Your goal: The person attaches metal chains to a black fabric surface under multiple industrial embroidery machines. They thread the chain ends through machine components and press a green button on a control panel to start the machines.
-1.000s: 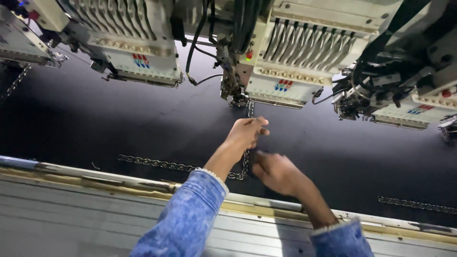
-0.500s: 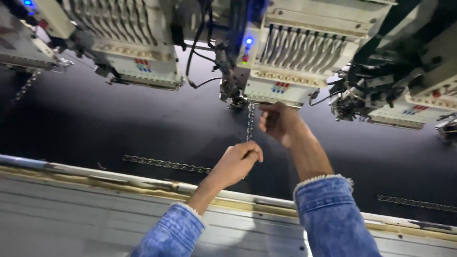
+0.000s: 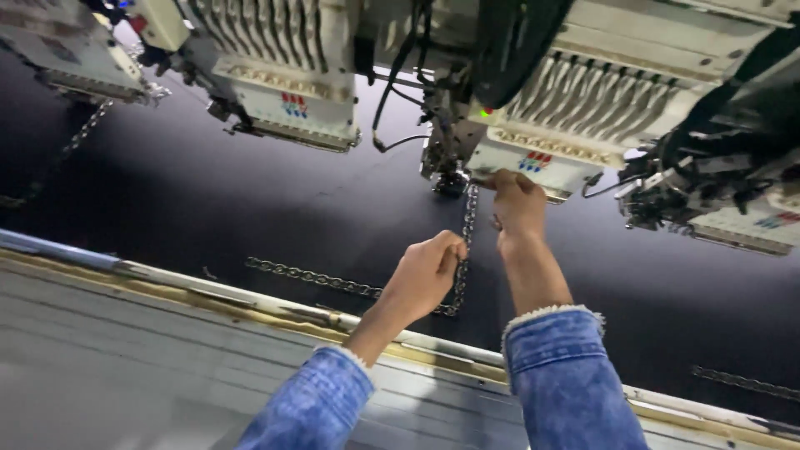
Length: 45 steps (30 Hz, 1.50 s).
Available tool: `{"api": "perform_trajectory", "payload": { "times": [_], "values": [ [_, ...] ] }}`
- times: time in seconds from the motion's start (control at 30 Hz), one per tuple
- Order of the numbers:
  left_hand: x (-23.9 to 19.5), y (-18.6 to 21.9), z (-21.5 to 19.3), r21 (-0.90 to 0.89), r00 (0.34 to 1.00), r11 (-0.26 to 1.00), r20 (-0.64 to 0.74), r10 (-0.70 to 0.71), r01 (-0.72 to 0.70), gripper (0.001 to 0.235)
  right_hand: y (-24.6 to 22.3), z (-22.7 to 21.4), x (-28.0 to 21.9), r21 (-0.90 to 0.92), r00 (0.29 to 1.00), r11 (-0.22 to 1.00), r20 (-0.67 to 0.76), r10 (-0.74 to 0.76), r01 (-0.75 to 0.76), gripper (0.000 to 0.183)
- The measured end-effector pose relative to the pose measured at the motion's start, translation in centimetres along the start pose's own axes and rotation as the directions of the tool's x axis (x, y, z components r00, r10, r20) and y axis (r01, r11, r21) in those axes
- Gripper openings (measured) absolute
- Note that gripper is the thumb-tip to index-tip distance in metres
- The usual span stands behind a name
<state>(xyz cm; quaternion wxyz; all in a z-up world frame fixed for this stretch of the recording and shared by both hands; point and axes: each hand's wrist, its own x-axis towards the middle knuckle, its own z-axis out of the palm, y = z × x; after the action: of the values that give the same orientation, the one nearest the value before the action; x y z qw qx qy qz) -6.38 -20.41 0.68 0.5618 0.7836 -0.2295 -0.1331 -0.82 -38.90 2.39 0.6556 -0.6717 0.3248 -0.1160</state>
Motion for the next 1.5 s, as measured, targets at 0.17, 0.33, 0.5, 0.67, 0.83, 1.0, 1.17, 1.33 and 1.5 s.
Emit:
{"api": "perform_trajectory", "payload": {
  "times": [0.17,0.33,0.5,0.67,0.83,1.0,1.17,1.33,1.5],
  "values": [
    [-1.3,2.8,-1.5,0.114,0.998,0.993,0.058,-0.01,0.004,0.015,0.7,0.1,0.3,-0.041,0.997,0.998,-0.068,-0.042,0.039,0.008],
    [-2.1,-0.4,-4.0,0.239,0.997,0.969,-0.05,-0.055,0.065,0.018,-1.6,-0.2,-2.7,-0.02,1.0,1.0,0.024,0.0,0.001,0.006],
    [-3.0,-6.9,-11.0,0.477,0.941,0.872,-0.333,0.067,0.107,0.019,0.0,-1.1,-6.9,-0.233,0.989,0.972,0.147,-0.003,0.038,0.033],
    [-3.1,-8.5,-18.3,0.701,0.867,0.583,-0.498,-0.011,0.41,0.03,-0.1,3.1,-13.5,-0.543,0.937,0.826,0.345,0.051,0.155,0.043],
    [-1.4,-11.0,-17.7,0.857,0.905,0.362,-0.419,0.074,0.367,0.012,2.5,6.9,-13.4,-0.652,0.912,0.701,0.411,0.006,0.289,0.035],
    [-1.7,-9.8,-16.4,0.805,0.884,0.401,-0.467,-0.026,0.437,0.017,4.0,8.7,-13.0,-0.699,0.911,0.647,0.412,0.017,0.304,0.033],
    [-4.9,-5.2,-16.0,0.606,0.961,0.746,-0.2,-0.191,0.275,0.035,4.9,9.1,-12.2,-0.68,0.922,0.673,0.388,-0.006,0.291,0.029],
    [-6.4,-4.6,-15.1,0.386,0.992,0.917,-0.1,-0.072,0.106,0.027,3.8,9.5,-14.5,-0.511,0.852,0.705,0.45,-0.268,0.492,0.049],
    [-6.3,-5.7,-14.0,0.004,0.976,0.981,-0.098,-0.192,0.194,0.055,4.5,9.9,-15.1,-0.614,0.649,0.273,0.549,-0.527,0.741,0.052]
  ]
}}
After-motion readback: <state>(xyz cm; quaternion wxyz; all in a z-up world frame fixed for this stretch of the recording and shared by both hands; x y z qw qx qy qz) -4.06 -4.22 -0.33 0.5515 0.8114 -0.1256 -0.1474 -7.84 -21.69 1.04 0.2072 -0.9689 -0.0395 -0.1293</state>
